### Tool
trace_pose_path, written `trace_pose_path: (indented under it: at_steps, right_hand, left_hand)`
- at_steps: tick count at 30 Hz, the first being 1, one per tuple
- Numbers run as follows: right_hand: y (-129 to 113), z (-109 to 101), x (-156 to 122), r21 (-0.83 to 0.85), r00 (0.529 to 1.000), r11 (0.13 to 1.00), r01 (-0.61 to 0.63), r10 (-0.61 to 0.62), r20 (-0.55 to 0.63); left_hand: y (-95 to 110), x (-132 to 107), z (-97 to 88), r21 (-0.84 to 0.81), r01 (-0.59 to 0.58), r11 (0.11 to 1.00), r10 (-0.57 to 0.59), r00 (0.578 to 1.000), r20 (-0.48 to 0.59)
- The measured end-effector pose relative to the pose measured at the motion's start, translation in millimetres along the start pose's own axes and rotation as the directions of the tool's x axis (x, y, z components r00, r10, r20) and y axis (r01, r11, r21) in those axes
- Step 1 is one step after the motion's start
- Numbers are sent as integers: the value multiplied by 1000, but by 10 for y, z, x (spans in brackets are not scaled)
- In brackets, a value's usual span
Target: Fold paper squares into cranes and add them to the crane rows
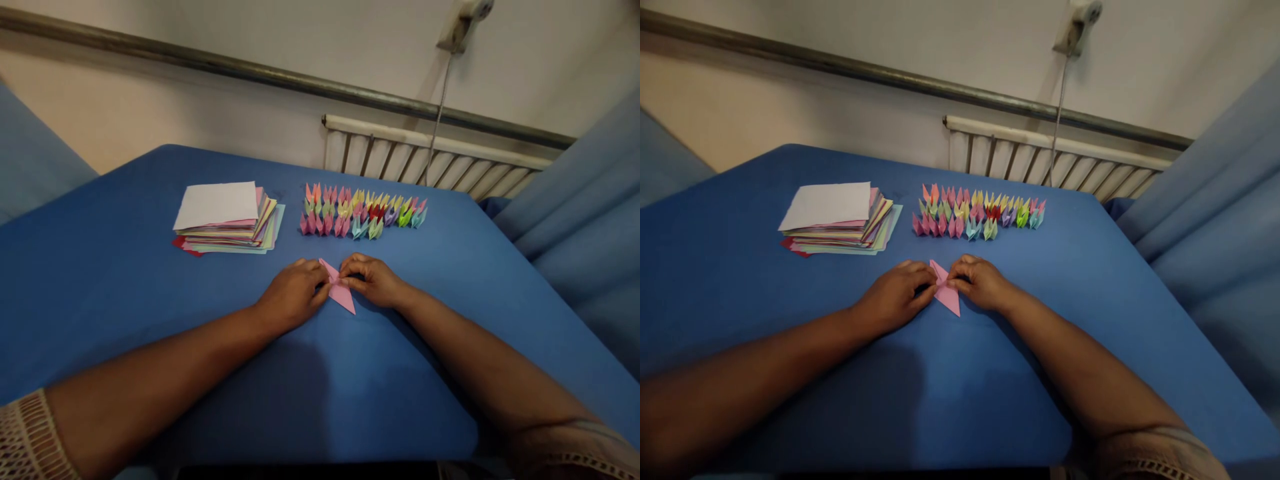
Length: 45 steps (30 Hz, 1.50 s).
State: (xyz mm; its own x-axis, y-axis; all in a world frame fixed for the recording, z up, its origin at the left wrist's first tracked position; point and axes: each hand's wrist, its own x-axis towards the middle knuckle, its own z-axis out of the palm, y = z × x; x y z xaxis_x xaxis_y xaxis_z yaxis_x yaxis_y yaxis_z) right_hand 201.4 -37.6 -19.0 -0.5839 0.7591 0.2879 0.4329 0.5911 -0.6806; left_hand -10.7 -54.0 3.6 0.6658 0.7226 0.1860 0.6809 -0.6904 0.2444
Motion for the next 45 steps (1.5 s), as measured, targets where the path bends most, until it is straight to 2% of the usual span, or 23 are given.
trace_pose_path:
  at_steps: [2, 9, 11, 13, 16, 18, 24, 29, 38, 42, 45]
  right_hand:
    - [10, 26, 19, 7, 998, 999, -49, 49, -30]
    - [-23, 105, 46, -155, 976, 967, -201, 185, -115]
    - [-30, 112, 43, -168, 973, 962, -214, 195, -125]
    - [-38, 116, 38, -179, 973, 961, -212, 189, -136]
    - [-56, 119, 34, -213, 973, 954, -213, 186, -140]
    - [-69, 118, 34, -244, 969, 942, -232, 203, -138]
    - [-95, 112, 43, -287, 952, 910, -298, 263, -157]
    - [-117, 126, 53, -302, 952, 907, -292, 245, -185]
    - [-47, 117, 49, -299, 938, 892, -339, 294, -186]
    - [-171, 146, 51, -362, 933, 862, -354, 301, -196]
    - [-304, 179, 80, -392, 914, 825, -406, 363, -182]
  left_hand:
    - [-20, 10, 14, -23, 36, 999, -37, 999, -20]
    - [-21, 52, 26, -21, 168, 986, -169, 984, -58]
    - [-18, 54, 20, -56, 137, 989, -141, 988, -70]
    - [-21, 45, 17, -54, 49, 997, -53, 996, -72]
    - [-23, 6, 8, 14, -84, 996, 84, 997, 2]
    - [-13, -34, -15, 54, -118, 992, 114, 991, 71]
    - [31, -142, -116, 119, -111, 987, 87, 978, 189]
    - [37, -143, -96, 102, -117, 988, 102, 984, 146]
    - [77, -154, -237, 127, -142, 982, 114, 972, 205]
    - [79, -162, -207, 111, -135, 985, 115, 979, 169]
    - [58, -142, -153, 75, -127, 989, 118, 986, 115]
